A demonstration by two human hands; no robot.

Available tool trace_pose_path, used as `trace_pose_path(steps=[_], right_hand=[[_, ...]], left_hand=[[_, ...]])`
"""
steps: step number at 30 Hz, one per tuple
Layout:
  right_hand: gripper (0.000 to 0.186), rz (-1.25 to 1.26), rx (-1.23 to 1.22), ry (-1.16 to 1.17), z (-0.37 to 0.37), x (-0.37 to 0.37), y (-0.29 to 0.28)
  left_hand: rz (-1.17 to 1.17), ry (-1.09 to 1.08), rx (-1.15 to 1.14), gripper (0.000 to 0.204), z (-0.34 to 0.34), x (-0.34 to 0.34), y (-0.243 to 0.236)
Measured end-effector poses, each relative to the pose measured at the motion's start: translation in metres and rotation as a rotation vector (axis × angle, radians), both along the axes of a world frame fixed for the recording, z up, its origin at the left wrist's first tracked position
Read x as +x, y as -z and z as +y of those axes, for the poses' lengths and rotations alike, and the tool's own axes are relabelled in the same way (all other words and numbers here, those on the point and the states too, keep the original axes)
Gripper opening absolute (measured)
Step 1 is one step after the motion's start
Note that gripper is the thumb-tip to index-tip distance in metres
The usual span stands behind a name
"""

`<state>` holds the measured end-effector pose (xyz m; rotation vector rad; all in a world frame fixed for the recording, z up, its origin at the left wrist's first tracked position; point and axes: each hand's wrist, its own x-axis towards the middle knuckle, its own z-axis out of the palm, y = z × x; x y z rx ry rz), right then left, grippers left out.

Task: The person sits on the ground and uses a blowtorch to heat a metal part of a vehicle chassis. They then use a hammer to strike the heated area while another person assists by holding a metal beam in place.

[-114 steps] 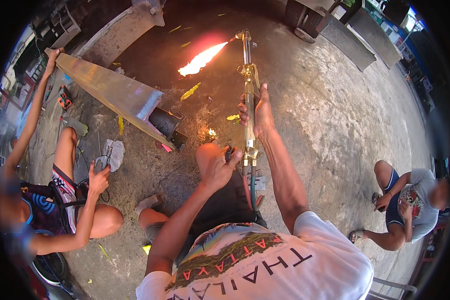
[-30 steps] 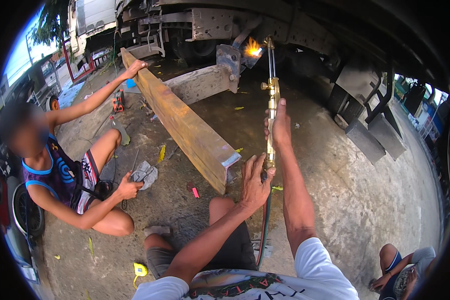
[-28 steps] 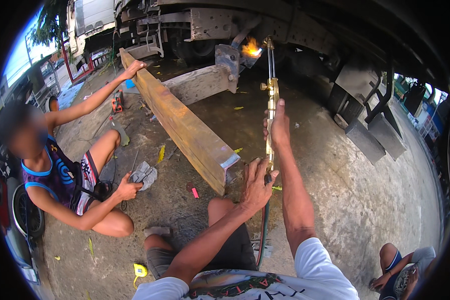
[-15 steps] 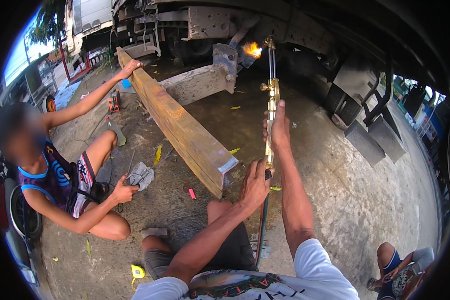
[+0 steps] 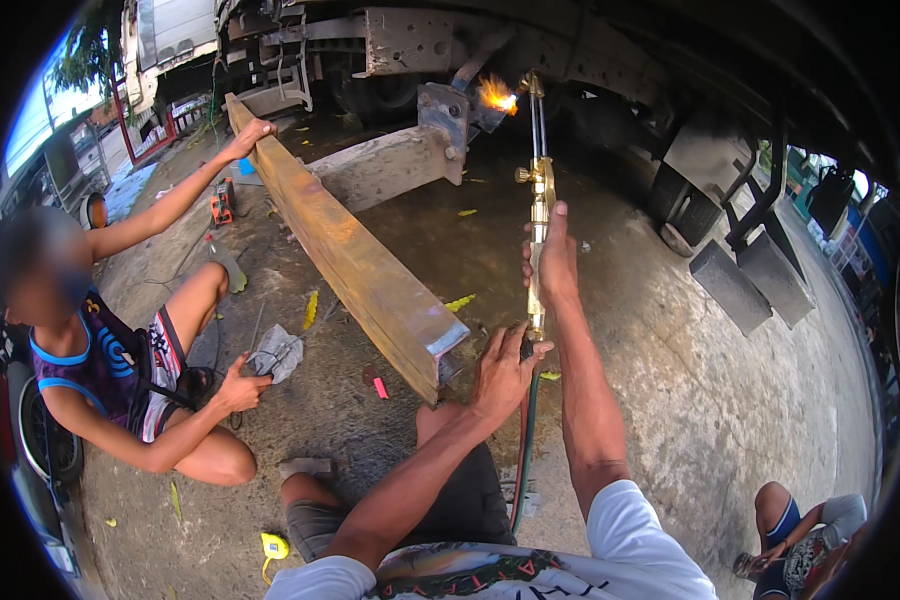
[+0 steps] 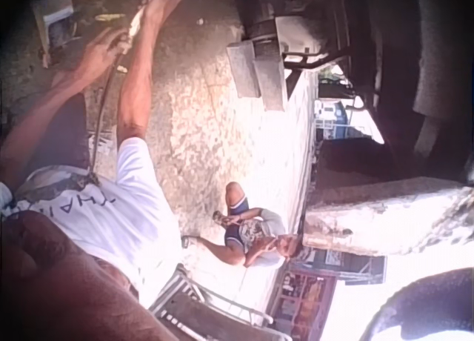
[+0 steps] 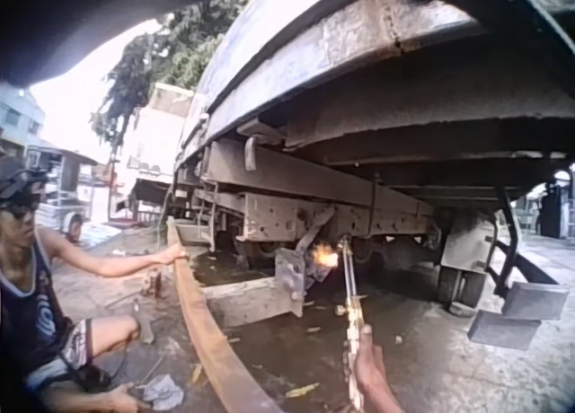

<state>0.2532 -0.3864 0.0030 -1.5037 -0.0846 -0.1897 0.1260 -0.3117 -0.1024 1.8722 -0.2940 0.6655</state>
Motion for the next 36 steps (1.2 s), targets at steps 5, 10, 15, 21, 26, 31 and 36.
trace_pose_path(steps=[5, 10, 15, 21, 26, 31, 36], right_hand=[[0.083, -0.006, -0.005, -0.002, -0.001, -0.003, -0.001], [0.083, -0.008, -0.019, -0.003, -0.001, -0.003, -0.002], [0.082, 0.0, -0.033, -0.023, 0.001, -0.005, 0.0], [0.082, 0.004, -0.023, -0.03, -0.003, -0.006, -0.002], [0.082, 0.005, -0.008, -0.016, -0.004, -0.009, -0.003], [0.082, 0.0, -0.018, -0.005, -0.005, -0.009, -0.002], [0.081, 0.018, -0.022, -0.001, -0.006, -0.007, -0.001]], left_hand=[[0.098, -0.114, -0.334, 0.057, 0.001, 0.021, 0.0], [0.049, -0.246, -0.46, 0.056, 0.002, 0.057, -0.004], [0.378, -0.087, -0.467, 0.052, 0.012, 0.077, 0.007], [0.548, 0.178, -0.611, 0.049, 0.01, 0.079, 0.018], [0.739, 0.431, -0.709, 0.05, 0.018, 0.06, 0.01], [0.68, 0.311, -0.639, 0.045, 0.021, 0.059, 0.016], [0.369, -0.011, -0.454, 0.049, 0.017, 0.069, -0.001]])
